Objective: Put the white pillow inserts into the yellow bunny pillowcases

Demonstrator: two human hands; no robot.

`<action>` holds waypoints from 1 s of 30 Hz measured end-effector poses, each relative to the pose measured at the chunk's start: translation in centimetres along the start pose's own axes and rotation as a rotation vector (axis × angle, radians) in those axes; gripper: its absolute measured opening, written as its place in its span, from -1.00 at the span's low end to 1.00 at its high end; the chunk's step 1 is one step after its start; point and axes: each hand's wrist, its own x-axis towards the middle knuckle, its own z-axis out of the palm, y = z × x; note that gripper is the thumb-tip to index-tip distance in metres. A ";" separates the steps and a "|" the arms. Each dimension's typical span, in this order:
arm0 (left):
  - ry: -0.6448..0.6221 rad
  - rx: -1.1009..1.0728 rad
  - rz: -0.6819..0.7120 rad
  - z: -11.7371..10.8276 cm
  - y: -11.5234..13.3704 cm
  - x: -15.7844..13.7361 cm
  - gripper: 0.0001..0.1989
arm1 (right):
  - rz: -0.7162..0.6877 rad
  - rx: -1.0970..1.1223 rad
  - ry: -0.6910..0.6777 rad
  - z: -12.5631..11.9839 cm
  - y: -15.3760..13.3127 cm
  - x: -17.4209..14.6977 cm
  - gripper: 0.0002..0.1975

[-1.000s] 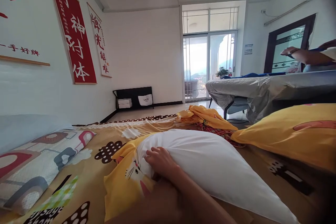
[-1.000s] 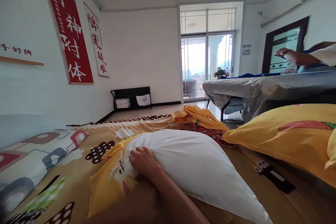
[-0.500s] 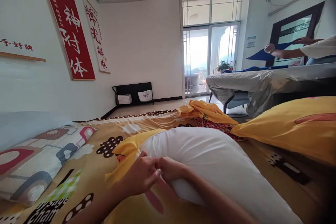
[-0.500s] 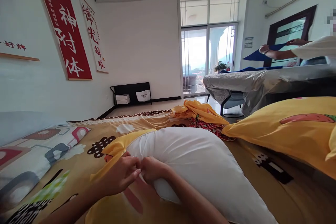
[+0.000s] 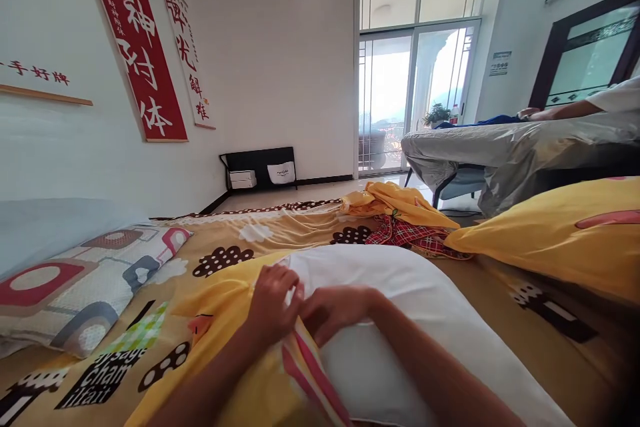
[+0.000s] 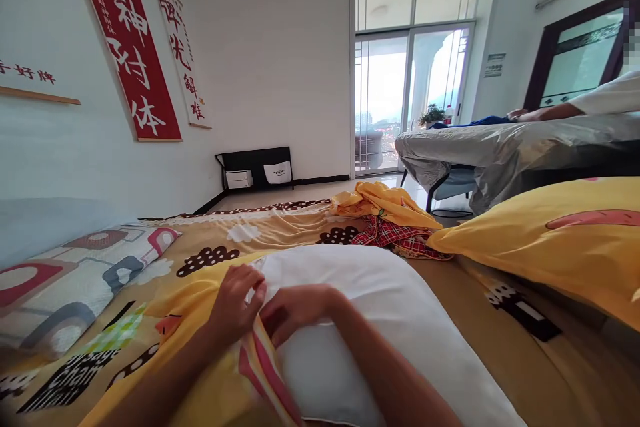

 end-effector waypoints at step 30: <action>-0.010 -0.221 -0.024 -6.7 4.5 15.4 -0.84 | 0.243 -1.155 0.886 -3.4 -9.4 0.8 -0.74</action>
